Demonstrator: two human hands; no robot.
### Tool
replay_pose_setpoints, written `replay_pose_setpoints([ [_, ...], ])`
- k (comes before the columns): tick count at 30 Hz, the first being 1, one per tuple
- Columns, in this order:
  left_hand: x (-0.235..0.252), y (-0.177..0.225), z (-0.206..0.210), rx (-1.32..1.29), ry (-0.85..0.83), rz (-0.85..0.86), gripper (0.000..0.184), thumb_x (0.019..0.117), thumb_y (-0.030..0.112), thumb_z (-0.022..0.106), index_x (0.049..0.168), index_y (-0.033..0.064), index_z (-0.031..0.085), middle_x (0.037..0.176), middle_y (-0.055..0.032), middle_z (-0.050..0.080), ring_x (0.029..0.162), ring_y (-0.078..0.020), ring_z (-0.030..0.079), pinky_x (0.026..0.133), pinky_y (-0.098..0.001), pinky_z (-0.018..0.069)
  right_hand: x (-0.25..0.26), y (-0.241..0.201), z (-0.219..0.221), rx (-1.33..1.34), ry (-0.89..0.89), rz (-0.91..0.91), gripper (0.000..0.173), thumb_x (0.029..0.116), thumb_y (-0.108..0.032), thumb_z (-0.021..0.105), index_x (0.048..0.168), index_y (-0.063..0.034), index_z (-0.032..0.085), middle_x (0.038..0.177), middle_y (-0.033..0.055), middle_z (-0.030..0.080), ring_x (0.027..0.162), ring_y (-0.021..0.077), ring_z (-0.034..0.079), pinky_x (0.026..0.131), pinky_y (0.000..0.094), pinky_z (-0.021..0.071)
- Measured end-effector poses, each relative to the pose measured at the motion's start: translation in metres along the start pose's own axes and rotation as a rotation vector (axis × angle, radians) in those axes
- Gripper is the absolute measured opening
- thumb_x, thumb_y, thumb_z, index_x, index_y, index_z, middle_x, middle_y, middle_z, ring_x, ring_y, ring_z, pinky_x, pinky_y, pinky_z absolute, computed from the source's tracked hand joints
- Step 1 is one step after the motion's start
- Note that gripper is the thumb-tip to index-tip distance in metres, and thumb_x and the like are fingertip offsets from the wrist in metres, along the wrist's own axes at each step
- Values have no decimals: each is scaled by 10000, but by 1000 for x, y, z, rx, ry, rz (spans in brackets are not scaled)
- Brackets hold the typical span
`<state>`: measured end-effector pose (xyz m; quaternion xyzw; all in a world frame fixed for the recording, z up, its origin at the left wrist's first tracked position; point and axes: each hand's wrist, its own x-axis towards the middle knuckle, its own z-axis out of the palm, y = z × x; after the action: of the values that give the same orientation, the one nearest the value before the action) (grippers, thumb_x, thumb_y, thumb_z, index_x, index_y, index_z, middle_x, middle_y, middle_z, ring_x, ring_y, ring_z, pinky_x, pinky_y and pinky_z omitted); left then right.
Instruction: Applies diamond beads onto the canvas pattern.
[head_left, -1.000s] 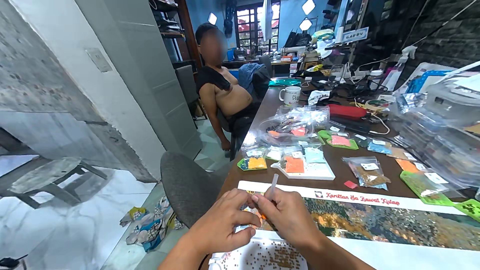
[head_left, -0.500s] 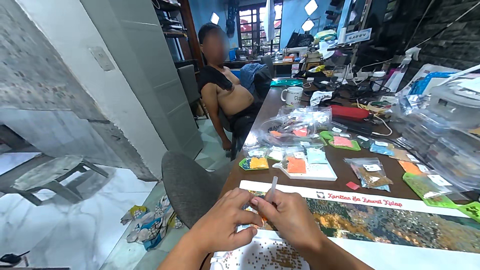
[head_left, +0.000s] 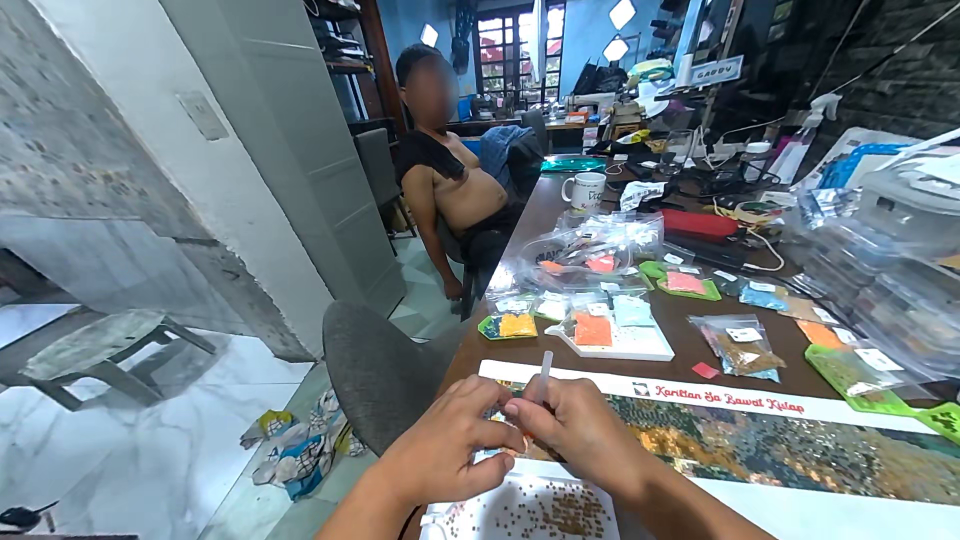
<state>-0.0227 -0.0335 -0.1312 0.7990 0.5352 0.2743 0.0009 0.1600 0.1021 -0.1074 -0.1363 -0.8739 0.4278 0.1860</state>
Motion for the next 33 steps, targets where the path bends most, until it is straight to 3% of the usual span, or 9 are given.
replay_pose_setpoints([
  [7,0,0,0,12,-4,-2,357,1027,437,463,1026,249,767,1122,-92,653,1126,-219,581,964,-393,462,-2,3,0,23,7,-17,373,1034,-385,567,842,-75,646,645,-34,511,573,15,467,543,196,382],
  [13,0,0,-1,6,-3,-8,360,1028,437,462,1035,253,771,1119,-87,649,1124,-219,575,961,-400,460,-4,3,2,36,115,2,399,1030,-408,567,781,-101,621,620,-57,498,550,-2,459,524,184,370],
  [24,0,0,0,5,0,-8,349,1026,425,468,1028,250,770,1115,-90,648,1123,-215,575,961,-382,461,-5,2,5,-8,85,3,422,1039,-426,545,780,-98,610,617,-42,486,555,32,462,528,222,375],
  [27,0,0,0,-2,0,-4,349,1022,425,474,1025,242,771,1121,-86,655,1135,-212,576,973,-386,459,-9,5,11,-35,216,-141,434,1043,-389,530,761,-74,631,611,-10,515,553,51,484,518,231,396],
  [29,0,0,0,-11,2,1,358,1025,432,469,1020,236,768,1109,-87,653,1130,-213,575,971,-391,456,-10,3,15,60,293,-223,419,1038,-355,531,721,-90,601,588,-41,488,529,3,452,492,190,364],
  [31,0,-1,0,-8,10,7,367,1026,440,461,1014,234,765,1104,-88,656,1130,-217,581,973,-400,461,-11,0,17,195,276,-293,407,1041,-315,535,709,-86,583,584,-57,482,521,-36,440,485,148,350],
  [33,0,-1,0,-6,25,15,371,1024,440,462,995,223,760,1095,-93,659,1121,-218,588,964,-400,467,-13,1,21,238,242,-377,414,1048,-279,526,706,-53,584,587,-14,519,528,-9,474,495,167,379],
])
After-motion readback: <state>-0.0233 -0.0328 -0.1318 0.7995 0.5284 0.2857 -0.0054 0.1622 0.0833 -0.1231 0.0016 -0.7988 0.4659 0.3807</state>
